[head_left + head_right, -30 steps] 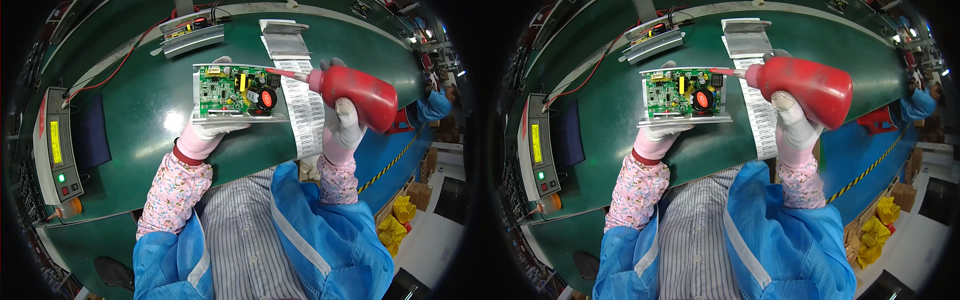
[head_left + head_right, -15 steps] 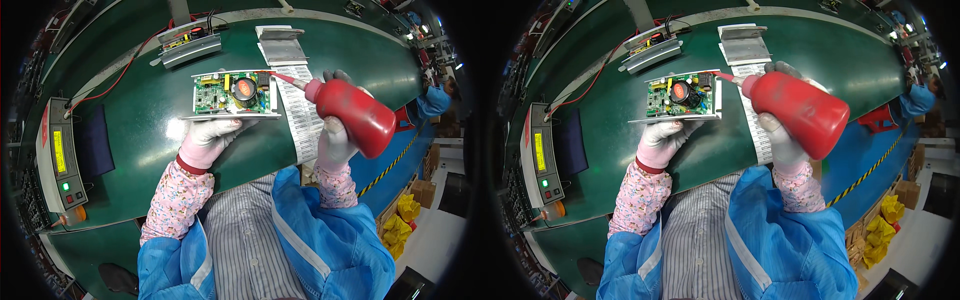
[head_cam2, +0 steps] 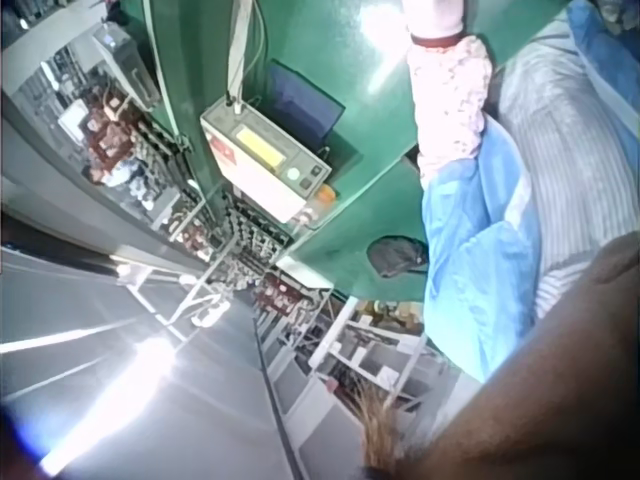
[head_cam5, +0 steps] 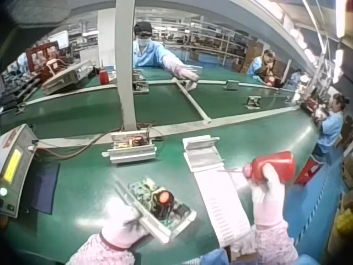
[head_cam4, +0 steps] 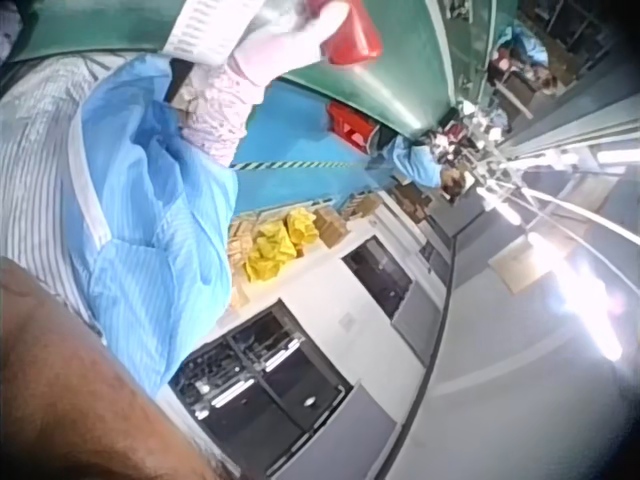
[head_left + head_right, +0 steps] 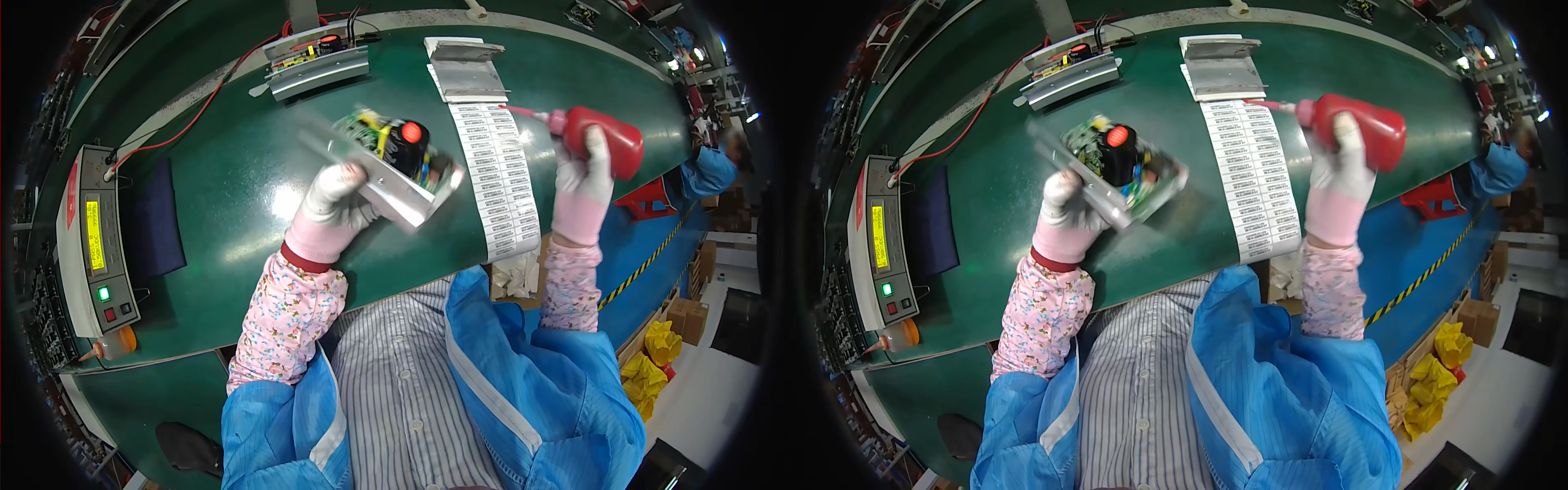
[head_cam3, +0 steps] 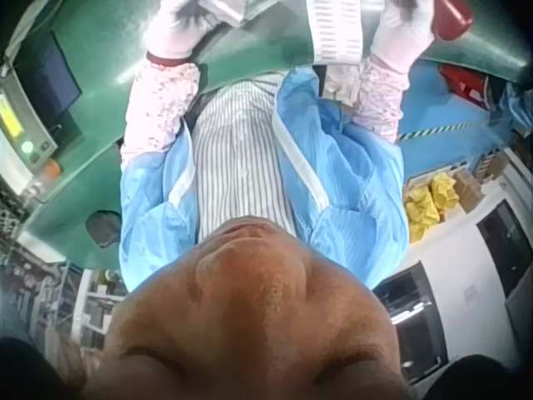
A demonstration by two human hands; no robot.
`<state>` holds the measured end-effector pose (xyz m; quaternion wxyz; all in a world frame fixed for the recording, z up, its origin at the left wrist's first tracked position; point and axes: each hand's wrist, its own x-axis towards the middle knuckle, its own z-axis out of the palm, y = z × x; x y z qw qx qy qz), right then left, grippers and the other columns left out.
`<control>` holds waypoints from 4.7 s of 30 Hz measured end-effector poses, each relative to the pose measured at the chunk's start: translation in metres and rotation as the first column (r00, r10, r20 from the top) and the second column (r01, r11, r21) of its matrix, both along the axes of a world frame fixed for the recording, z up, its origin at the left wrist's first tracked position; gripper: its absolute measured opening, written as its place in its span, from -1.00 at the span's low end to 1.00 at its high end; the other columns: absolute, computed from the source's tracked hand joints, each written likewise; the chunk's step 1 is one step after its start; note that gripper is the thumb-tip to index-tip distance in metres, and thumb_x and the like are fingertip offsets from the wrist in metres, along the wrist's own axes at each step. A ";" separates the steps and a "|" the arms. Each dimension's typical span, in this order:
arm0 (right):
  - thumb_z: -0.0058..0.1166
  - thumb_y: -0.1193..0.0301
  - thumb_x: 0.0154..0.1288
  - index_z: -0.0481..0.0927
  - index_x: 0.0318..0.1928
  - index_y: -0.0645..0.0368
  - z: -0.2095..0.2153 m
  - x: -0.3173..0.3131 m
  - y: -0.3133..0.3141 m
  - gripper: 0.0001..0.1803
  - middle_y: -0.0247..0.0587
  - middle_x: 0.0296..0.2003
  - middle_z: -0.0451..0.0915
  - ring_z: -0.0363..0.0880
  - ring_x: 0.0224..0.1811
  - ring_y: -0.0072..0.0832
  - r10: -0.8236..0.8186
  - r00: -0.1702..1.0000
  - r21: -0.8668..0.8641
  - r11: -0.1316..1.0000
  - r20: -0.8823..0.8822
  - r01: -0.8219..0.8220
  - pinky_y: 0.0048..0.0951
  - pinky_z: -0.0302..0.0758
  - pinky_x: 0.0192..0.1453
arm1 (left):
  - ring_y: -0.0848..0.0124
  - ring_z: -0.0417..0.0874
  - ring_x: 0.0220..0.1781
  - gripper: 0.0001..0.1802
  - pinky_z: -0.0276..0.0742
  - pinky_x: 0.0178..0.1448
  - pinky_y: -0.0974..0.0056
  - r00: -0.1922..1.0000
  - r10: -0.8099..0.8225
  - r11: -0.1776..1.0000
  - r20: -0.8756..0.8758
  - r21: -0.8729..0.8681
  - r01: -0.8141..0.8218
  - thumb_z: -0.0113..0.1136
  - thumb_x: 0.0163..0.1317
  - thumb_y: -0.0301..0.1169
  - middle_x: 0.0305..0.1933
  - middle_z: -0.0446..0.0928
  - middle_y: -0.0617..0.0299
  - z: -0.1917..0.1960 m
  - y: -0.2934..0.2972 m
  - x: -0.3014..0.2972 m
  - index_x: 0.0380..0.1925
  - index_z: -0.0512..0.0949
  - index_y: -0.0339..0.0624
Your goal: Assembling electronic circuit boards and testing them using a specialized fixture on a manufacturing line.
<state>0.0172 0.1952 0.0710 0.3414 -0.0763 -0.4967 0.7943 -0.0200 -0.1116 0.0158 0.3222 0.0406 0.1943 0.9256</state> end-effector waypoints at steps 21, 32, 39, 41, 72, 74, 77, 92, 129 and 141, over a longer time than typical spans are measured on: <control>0.35 0.66 0.15 0.59 0.05 0.27 0.031 -0.002 -0.034 -0.58 -0.09 -0.16 0.73 0.71 -0.14 -0.32 0.452 0.880 0.209 0.855 0.146 -0.474 -0.29 0.62 0.10 | 0.21 0.74 -0.27 -0.18 0.67 -0.14 0.36 0.980 -0.142 0.968 0.138 -0.187 0.167 0.06 0.46 0.13 0.18 0.57 -0.22 0.002 0.003 -0.007 0.35 0.35 -0.45; 0.36 0.64 0.16 0.60 0.04 0.27 0.035 -0.006 -0.028 -0.60 -0.11 -0.15 0.74 0.71 -0.14 -0.33 0.405 0.905 0.273 0.863 0.129 -0.425 -0.33 0.63 0.07 | 0.30 0.73 -0.18 -0.41 0.64 -0.14 0.36 0.984 -0.168 0.906 0.057 -0.384 0.177 0.02 0.52 -0.04 0.00 0.66 -0.09 -0.004 -0.001 -0.003 0.20 0.47 -0.41; 0.27 0.59 0.30 0.52 0.13 0.32 0.028 -0.013 -0.014 -0.60 -0.06 -0.05 0.66 0.65 -0.01 -0.29 0.342 0.909 0.308 0.861 0.240 -0.405 -0.30 0.59 0.18 | 0.31 0.73 -0.13 -0.38 0.64 -0.12 0.34 0.977 -0.212 0.892 -0.028 -0.414 0.182 0.04 0.49 -0.01 0.05 0.65 -0.10 -0.003 -0.004 -0.002 0.21 0.47 -0.38; 0.24 0.57 0.33 0.49 0.16 0.33 0.022 -0.018 0.001 -0.60 -0.04 -0.01 0.64 0.64 0.02 -0.28 0.324 0.907 0.324 0.856 0.271 -0.402 -0.29 0.58 0.21 | 0.37 0.73 -0.20 -0.42 0.61 -0.20 0.37 0.981 -0.194 0.884 -0.026 -0.437 0.163 0.02 0.51 -0.01 -0.02 0.70 -0.04 0.001 -0.001 -0.002 0.13 0.56 -0.37; 0.31 0.17 0.30 0.75 0.02 0.13 0.013 -0.064 -0.014 -0.61 -0.21 -0.11 0.75 0.65 -0.20 -0.37 -0.065 0.960 0.932 0.266 0.273 -0.247 -0.44 0.56 -0.07 | 0.35 0.62 -0.16 -0.41 0.58 -0.12 0.30 0.587 -0.312 -0.195 -0.747 -0.554 -0.809 0.36 0.32 -0.15 -0.07 0.60 0.07 0.040 -0.038 -0.048 0.25 0.54 -0.25; 0.29 0.23 0.33 0.78 -0.10 0.25 0.007 -0.097 -0.070 -0.67 -0.29 -0.28 0.77 0.59 -0.33 -0.53 0.048 0.934 0.863 0.368 0.354 -0.346 -0.53 0.51 -0.18 | 0.25 0.64 -0.07 -0.43 0.57 -0.01 0.23 0.468 -0.399 -0.304 -0.788 -0.368 -0.879 0.38 0.27 -0.16 -0.01 0.61 0.09 0.042 -0.037 -0.075 0.20 0.57 -0.21; 0.27 0.16 0.34 0.75 -0.06 0.29 -0.016 -0.159 -0.119 -0.58 -0.29 -0.28 0.79 0.61 -0.34 -0.55 0.061 0.931 0.858 0.369 0.361 -0.357 -0.52 0.51 -0.19 | 0.14 0.62 0.16 -0.47 0.42 0.33 0.05 0.386 -0.622 -0.391 -0.681 -0.157 -0.907 0.36 0.18 -0.10 0.15 0.63 0.15 0.037 -0.030 -0.120 0.13 0.61 -0.07; 0.25 0.40 0.33 0.74 -0.18 0.21 -0.035 -0.179 -0.141 -0.84 -0.29 -0.34 0.71 0.60 -0.35 -0.40 -0.135 0.990 0.931 0.355 -0.035 0.081 -0.44 0.49 -0.25 | 0.13 0.67 0.07 -0.49 0.41 0.33 0.06 0.478 -0.730 -0.433 -0.488 -0.211 -0.876 0.44 0.06 -0.27 -0.05 0.69 0.12 0.054 -0.007 -0.150 0.03 0.58 -0.13; 0.27 0.29 0.29 0.73 -0.29 0.23 -0.037 -0.109 -0.111 -0.77 -0.33 -0.51 0.67 0.46 -0.51 -0.53 0.015 0.925 0.814 0.470 0.379 -0.341 -0.50 0.41 -0.37 | 0.21 0.55 -0.12 -0.69 0.41 0.37 0.02 0.044 -0.673 0.120 -0.738 -0.168 -0.978 0.38 0.08 -0.35 -0.23 0.58 0.28 0.024 -0.026 -0.014 -0.12 0.71 0.00; 0.29 0.25 0.27 0.73 -0.29 0.28 -0.036 -0.071 -0.106 -0.71 -0.30 -0.53 0.67 0.45 -0.56 -0.52 -0.011 0.889 0.792 0.460 0.458 -0.402 -0.49 0.41 -0.41 | 0.22 0.49 -0.29 -0.72 0.42 -0.12 0.16 0.179 -0.498 0.008 -0.848 -0.211 -0.977 0.36 0.04 -0.47 -0.35 0.53 0.25 0.017 -0.006 -0.013 -0.18 0.74 -0.04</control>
